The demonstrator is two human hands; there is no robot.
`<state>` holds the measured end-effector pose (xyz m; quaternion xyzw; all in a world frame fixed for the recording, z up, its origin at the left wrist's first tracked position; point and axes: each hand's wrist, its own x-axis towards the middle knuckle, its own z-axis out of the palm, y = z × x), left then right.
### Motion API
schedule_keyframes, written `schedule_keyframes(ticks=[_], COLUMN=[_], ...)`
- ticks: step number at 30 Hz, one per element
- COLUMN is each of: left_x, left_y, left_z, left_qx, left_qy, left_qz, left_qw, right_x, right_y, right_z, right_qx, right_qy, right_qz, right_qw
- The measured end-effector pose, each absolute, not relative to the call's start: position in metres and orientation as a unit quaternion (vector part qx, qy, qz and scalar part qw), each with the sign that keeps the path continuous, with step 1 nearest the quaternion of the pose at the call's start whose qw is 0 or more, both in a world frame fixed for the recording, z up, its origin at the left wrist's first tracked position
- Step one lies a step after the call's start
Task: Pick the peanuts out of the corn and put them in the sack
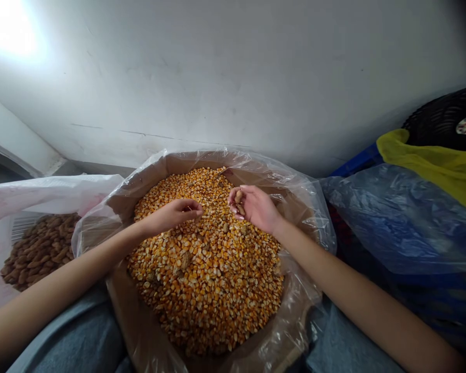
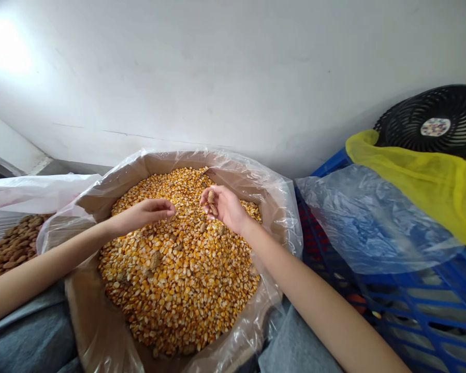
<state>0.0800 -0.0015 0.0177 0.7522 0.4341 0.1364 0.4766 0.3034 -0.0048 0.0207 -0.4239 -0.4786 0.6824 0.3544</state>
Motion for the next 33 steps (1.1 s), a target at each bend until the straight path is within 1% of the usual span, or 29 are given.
schedule_keyframes(ticks=[2,3,6,8,9,11,12,14,17,19,21,24,26,28,30,33], left_x=[0.081,0.082,0.085,0.086,0.085,0.084,0.084,0.082,0.08,0.079,0.078,0.081,0.083,0.085,0.086,0.086], left_y=[-0.003,-0.003,-0.004,-0.003,-0.003,-0.003,-0.004,-0.005,-0.008,-0.009,-0.009,-0.009,-0.01,-0.01,-0.01,-0.011], left_z=[0.02,0.021,0.022,0.022,0.023,0.025,0.026,0.027,0.024,0.02,0.017,0.018,0.021,0.026,0.03,0.03], left_qx=[0.648,0.596,0.478,0.455,0.469,0.545,0.605,0.744,0.883,0.912,0.921,0.916,0.896,0.856,0.794,0.673], left_qy=[0.433,0.431,0.411,0.405,0.41,0.427,0.431,0.41,0.332,0.299,0.286,0.29,0.311,0.349,0.394,0.437], left_qz=[0.196,0.222,0.262,0.272,0.272,0.251,0.225,0.138,-0.008,-0.066,-0.089,-0.081,-0.053,0.006,0.081,0.159], left_qw=[0.594,0.64,0.731,0.744,0.734,0.677,0.631,0.509,0.332,0.272,0.249,0.265,0.313,0.381,0.456,0.575], right_x=[0.305,0.305,0.303,0.3,0.299,0.298,0.298,0.299,0.301,0.303,0.303,0.303,0.302,0.3,0.299,0.297], right_y=[-0.004,-0.005,-0.008,-0.01,-0.01,-0.01,-0.009,-0.009,-0.007,-0.006,-0.004,-0.001,0.0,0.0,-0.001,-0.004], right_z=[0.016,0.013,0.002,-0.004,-0.007,-0.009,-0.008,-0.004,0.005,0.011,0.016,0.018,0.015,0.01,0.003,-0.009], right_qx=[-0.481,-0.517,-0.597,-0.616,-0.617,-0.61,-0.604,-0.592,-0.53,-0.451,-0.388,-0.37,-0.402,-0.467,-0.549,-0.607], right_qy=[-0.52,-0.558,-0.678,-0.718,-0.726,-0.728,-0.72,-0.68,-0.546,-0.441,-0.365,-0.319,-0.325,-0.37,-0.468,-0.66], right_qz=[0.628,0.583,0.409,0.321,0.302,0.313,0.341,0.43,0.628,0.735,0.789,0.803,0.779,0.721,0.618,0.402], right_qw=[0.321,0.284,0.131,0.043,0.015,-0.006,-0.001,0.04,0.162,0.25,0.305,0.341,0.355,0.354,0.312,0.185])
